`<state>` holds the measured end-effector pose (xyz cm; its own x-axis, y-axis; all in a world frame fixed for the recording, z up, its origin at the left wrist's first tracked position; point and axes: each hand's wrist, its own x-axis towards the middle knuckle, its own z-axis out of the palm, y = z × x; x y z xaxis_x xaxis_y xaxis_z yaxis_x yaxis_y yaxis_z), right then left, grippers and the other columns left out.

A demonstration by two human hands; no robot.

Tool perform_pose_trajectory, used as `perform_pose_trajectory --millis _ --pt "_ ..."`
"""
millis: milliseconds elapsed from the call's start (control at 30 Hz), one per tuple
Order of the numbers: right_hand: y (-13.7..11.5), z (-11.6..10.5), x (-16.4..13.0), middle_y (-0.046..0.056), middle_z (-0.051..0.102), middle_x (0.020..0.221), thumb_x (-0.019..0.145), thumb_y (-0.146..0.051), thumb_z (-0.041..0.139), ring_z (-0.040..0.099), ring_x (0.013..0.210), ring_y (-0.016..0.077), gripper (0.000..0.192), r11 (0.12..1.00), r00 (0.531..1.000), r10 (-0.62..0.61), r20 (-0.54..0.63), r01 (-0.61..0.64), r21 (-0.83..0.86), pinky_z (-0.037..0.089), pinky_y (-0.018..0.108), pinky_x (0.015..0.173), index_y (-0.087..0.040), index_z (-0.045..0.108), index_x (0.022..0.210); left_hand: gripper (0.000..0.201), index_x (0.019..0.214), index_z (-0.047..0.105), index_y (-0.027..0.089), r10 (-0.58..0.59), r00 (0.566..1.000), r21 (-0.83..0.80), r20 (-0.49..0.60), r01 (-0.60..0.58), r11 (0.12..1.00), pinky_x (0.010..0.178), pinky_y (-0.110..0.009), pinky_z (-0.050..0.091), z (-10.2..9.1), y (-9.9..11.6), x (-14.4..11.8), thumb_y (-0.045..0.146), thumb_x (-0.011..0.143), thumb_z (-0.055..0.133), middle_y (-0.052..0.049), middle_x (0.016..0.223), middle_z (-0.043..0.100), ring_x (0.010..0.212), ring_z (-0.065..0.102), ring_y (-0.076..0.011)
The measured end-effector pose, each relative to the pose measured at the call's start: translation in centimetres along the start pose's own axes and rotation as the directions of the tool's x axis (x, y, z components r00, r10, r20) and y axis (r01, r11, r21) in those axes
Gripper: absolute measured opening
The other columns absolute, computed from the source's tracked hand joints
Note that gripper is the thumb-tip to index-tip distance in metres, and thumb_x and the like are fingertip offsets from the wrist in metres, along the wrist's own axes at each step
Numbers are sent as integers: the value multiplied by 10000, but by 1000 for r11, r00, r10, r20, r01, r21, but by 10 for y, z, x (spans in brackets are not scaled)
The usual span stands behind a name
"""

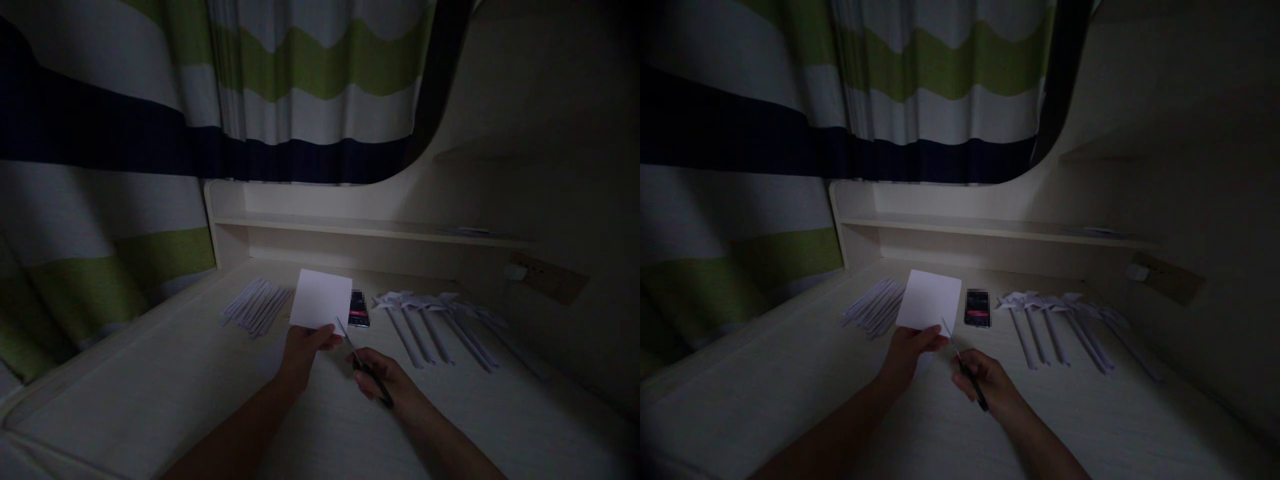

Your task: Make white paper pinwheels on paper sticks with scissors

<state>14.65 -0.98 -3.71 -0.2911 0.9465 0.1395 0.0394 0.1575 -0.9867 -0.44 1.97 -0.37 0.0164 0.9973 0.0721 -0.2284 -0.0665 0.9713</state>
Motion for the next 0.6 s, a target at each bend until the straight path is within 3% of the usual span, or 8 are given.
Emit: perform_pose_trajectory --millis 333,600 --pt "10 -3 3 -88 354 478 557 -427 670 246 376 27 349 999 998 -31 -58 32 10 190 188 380 -167 546 754 232 649 666 62 2 1000 10 13 -2 1000 559 -247 472 -1 2 -1 290 607 642 -111 587 669 559 624 -178" --pt "7 -1 1 -87 368 444 574 -442 653 285 362 39 363 999 995 -17 -94 12 -53 210 184 361 -165 554 787 217 671 661 71 -13 998 -5 55 13 1000 522 -245 457 -1 3 -1 276 601 642 -103 583 669 535 619 -178"
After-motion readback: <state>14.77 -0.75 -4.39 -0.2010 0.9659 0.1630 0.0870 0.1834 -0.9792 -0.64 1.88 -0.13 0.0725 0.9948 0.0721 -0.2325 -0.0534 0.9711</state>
